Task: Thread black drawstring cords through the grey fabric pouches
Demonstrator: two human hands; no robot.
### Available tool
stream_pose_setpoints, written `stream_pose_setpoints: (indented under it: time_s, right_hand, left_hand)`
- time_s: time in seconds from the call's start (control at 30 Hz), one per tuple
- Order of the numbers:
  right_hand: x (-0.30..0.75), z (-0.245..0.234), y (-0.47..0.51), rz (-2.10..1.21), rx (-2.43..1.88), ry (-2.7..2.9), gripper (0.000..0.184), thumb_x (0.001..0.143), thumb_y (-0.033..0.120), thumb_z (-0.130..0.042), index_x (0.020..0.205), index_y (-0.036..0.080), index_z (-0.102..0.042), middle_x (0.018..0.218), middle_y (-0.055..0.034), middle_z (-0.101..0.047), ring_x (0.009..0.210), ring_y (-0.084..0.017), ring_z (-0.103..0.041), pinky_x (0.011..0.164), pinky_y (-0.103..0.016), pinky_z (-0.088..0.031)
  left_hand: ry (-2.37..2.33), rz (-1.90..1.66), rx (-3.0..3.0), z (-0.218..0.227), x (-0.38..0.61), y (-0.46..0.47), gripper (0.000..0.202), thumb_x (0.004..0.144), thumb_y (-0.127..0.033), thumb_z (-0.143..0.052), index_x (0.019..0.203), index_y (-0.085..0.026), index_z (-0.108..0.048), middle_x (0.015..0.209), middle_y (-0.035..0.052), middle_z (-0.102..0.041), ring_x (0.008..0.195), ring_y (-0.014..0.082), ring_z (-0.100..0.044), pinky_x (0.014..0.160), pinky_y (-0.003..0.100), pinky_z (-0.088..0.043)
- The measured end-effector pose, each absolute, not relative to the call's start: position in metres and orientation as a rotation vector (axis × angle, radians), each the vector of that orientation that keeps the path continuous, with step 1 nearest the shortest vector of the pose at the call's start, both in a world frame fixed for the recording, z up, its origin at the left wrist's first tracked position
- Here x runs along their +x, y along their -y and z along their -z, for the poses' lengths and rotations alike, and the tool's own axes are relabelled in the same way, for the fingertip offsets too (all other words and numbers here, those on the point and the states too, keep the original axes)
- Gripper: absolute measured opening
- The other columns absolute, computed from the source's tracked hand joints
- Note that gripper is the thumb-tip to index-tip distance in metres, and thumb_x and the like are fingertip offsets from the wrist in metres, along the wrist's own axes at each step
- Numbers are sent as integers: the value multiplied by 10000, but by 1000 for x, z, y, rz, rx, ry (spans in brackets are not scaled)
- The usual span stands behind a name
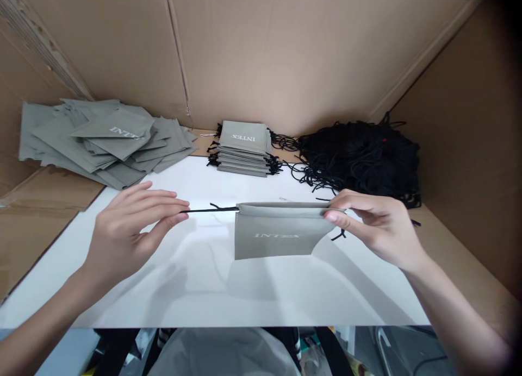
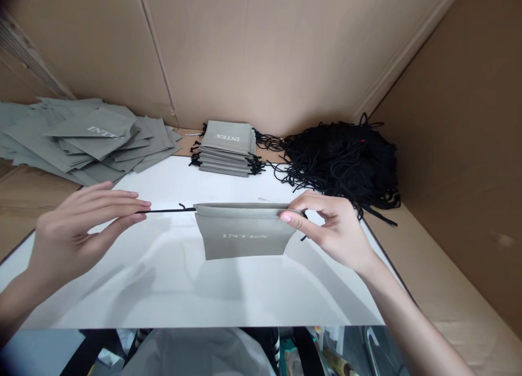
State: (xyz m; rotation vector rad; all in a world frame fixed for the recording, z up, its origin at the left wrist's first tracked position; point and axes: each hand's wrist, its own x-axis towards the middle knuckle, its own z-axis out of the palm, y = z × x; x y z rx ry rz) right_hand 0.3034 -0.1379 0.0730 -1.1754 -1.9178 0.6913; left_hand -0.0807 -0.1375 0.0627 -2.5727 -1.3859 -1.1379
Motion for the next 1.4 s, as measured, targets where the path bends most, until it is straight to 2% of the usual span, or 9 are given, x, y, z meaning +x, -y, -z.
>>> stream_pose_setpoints:
  time_s: [0.13, 0.27, 0.33, 0.43, 0.57, 0.7, 0.8, 1.1, 1.4]
  right_hand:
    - [303, -73, 137, -716, -1193, 1906, 175, 860, 309, -736, 727, 213, -675, 713, -14, -634, 644, -150, -536, 604, -301, -397]
    - [300, -74, 135, -748, -1172, 1889, 205, 857, 324, -734, 706, 207, -661, 698, -16, -620, 638, -150, -523, 585, -295, -389]
    - [298, -75, 134, -765, -1165, 1887, 224, 857, 333, -732, 694, 202, -653, 692, -17, -613, 637, -148, -517, 583, -291, -392]
    - [295, -79, 133, -768, -1161, 1891, 243, 857, 344, -731, 682, 198, -646, 675, -12, -602, 623, -141, -508, 577, -285, -390]
    - [292, -82, 131, -753, -1150, 1924, 243, 857, 369, -730, 696, 199, -666, 684, -22, -620, 635, -152, -536, 585, -290, -411]
    - [293, -82, 130, -717, -1162, 1968, 233, 861, 387, -727, 723, 204, -682, 715, -34, -642, 659, -168, -558, 621, -307, -438]
    - [295, -81, 129, -677, -1143, 2002, 199, 866, 367, -725, 744, 215, -688, 731, -30, -648, 669, -171, -572, 644, -314, -449]
    - [297, -80, 130, -547, -1121, 2088, 159, 877, 330, -719, 765, 221, -688, 739, -25, -654, 671, -175, -592, 643, -320, -458]
    - [313, -74, 131, -489, -1200, 2104, 120, 881, 320, -714, 808, 228, -690, 799, -31, -672, 744, -192, -614, 669, -322, -459]
  left_hand:
    - [1481, 1101, -2697, -61, -85, 140, 67, 886, -384, -675, 914, -350, -726, 979, -59, -773, 1015, 255, -696, 1128, 495, -390]
    - [1642, 1100, -2875, -67, -83, 134, 307, 898, -488, -637, 1164, -344, -692, 1249, -19, -695, 1227, 282, -587, 1138, 458, -376]
    - [1761, 1153, -2969, -72, -78, 127, 320, 949, -493, -556, 1186, -324, -688, 1311, -10, -657, 1270, 261, -553, 1113, 407, -407]
    - [1845, 1121, -3234, -80, -64, 111, 357, 980, -509, -485, 1136, -284, -714, 1283, 11, -671, 1233, 246, -577, 1084, 374, -434]
    - [1786, 789, -3746, -88, -47, 90, 393, 992, -503, -450, 1058, -238, -732, 1183, 30, -709, 1129, 235, -623, 1035, 365, -461]
    - [1756, 505, -3963, -91, -41, 82, 355, 947, -500, -528, 912, -218, -740, 1012, 22, -735, 977, 215, -643, 938, 324, -492]
    - [1772, 390, -4023, -93, -42, 83, 281, 921, -449, -578, 897, -221, -739, 1015, 25, -726, 962, 201, -634, 911, 297, -492]
    - [1700, 333, -3942, -93, -43, 88, 332, 937, -485, -533, 893, -226, -737, 956, 19, -717, 928, 195, -636, 832, 259, -495]
    - [1964, 435, -3711, -89, -58, 91, 309, 930, -485, -546, 865, -256, -742, 1087, 7, -730, 1021, 214, -660, 918, 280, -501]
